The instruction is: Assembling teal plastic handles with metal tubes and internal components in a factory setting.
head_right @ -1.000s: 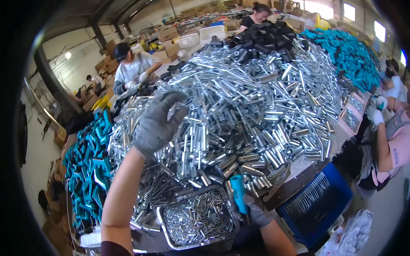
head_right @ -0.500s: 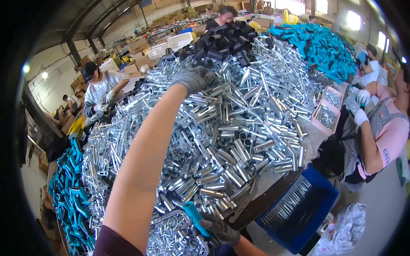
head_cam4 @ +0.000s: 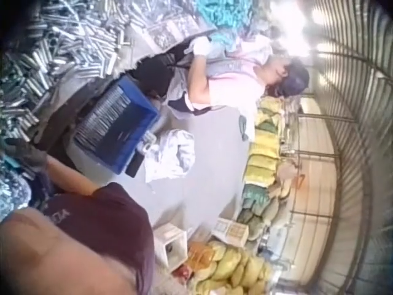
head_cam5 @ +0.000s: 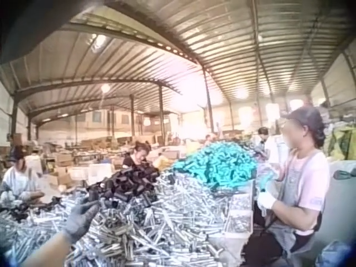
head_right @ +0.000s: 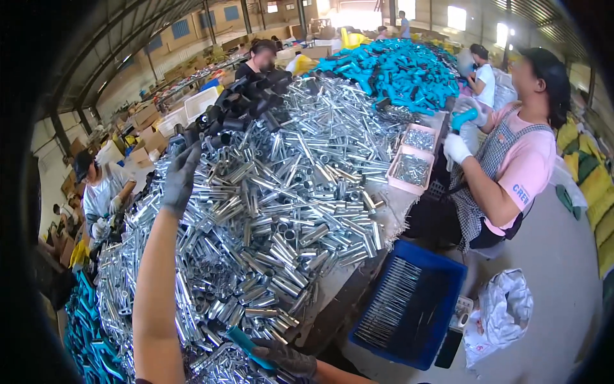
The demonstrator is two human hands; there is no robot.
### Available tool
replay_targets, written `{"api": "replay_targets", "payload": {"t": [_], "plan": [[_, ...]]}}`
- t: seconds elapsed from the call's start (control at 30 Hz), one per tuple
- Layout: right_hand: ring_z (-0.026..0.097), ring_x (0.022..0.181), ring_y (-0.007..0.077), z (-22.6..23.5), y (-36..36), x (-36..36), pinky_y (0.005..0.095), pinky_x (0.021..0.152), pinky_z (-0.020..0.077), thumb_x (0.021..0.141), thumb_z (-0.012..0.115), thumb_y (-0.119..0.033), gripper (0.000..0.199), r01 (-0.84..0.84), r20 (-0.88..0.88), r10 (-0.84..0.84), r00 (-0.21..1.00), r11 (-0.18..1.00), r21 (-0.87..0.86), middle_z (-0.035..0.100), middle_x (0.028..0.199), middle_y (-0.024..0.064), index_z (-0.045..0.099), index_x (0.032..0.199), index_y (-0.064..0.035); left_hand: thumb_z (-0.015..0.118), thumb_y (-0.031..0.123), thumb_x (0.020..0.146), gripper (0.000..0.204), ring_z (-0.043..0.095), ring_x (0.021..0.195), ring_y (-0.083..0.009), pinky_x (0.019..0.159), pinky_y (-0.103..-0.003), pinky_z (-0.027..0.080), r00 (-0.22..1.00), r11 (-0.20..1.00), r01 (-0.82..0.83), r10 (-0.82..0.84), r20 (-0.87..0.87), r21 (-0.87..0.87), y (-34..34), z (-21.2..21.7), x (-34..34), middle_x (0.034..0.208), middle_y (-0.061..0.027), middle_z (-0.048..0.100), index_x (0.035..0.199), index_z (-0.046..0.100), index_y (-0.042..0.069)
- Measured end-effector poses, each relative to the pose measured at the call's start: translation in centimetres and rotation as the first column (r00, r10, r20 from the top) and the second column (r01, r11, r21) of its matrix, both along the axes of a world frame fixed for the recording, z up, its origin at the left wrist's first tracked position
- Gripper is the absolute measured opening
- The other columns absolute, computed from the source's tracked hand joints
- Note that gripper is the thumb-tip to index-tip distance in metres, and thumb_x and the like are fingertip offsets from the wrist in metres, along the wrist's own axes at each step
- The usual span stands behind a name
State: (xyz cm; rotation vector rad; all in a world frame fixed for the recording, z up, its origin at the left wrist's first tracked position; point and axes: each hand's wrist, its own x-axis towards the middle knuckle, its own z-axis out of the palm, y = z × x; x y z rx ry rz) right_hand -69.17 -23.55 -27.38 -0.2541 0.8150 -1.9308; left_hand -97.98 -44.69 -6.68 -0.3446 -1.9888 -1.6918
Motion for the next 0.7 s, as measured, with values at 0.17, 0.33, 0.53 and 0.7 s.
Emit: {"api": "replay_targets", "payload": {"t": [0.17, 0.33, 0.53, 0.7], "plan": [[0.056, 0.086, 0.0072, -0.8, 0.5, -0.1, 0.022, 0.071, 0.0453, 0.093, 0.055, -0.044, 0.052, 0.034, -0.119, -0.035, 0.992, 0.999, -0.012, 0.06, 0.101, 0.0018, 0.05, 0.126, -0.0045, 0.072, 0.017, 0.08, 0.024, 0.058, 0.082, -0.0105, 0.074, -0.024, 0.046, 0.997, 0.993, -0.011, 0.001, 0.082, 0.116, 0.5, 0.3, 16.0, 0.094, -0.0014, 0.064, 0.098, 0.068, 0.002], [0.055, 0.082, 0.0088, -0.9, -1.1, 0.7, 0.0206, 0.069, 0.0455, 0.091, 0.06, -0.038, 0.044, 0.231, -0.202, -0.227, 0.953, 0.973, -0.006, 0.06, 0.101, 0.0, 0.054, 0.122, -0.0068, 0.084, 0.014, 0.066, 0.041, 0.062, 0.077, -0.0157, 0.061, -0.026, 0.05, 0.983, 0.905, -0.153, 0.098, 0.155, 0.396, -1.4, -4.2, 33.4, 0.087, -0.0042, 0.062, 0.094, 0.055, 0.009], [0.062, 0.074, 0.0142, 3.5, -0.2, 1.9, 0.0278, 0.06, 0.0531, 0.078, 0.073, -0.043, 0.057, 0.013, -0.065, -0.003, 0.998, 0.989, 0.15, 0.063, 0.086, 0.0038, 0.054, 0.119, -0.0082, 0.08, 0.011, 0.065, 0.078, 0.059, 0.099, -0.0192, 0.088, -0.032, 0.047, 0.886, 0.89, -0.327, 0.172, 0.431, 0.318, -1.9, -7.0, 45.0, 0.112, -0.0104, 0.06, 0.134, 0.044, -0.001], [0.06, 0.057, 0.0136, 7.3, -2.7, 8.2, 0.025, 0.049, 0.0473, 0.082, 0.069, -0.044, 0.052, -0.243, -0.161, 0.265, 0.951, 0.96, 0.139, 0.063, 0.079, 0.0091, 0.056, 0.111, -0.0023, 0.081, 0.01, 0.07, 0.056, 0.057, 0.092, -0.0143, 0.081, -0.028, 0.05, 0.805, 0.847, -0.489, 0.346, 0.483, 0.209, -0.2, -9.4, 50.7, 0.1, -0.0062, 0.059, 0.117, 0.052, 0.001]]}}
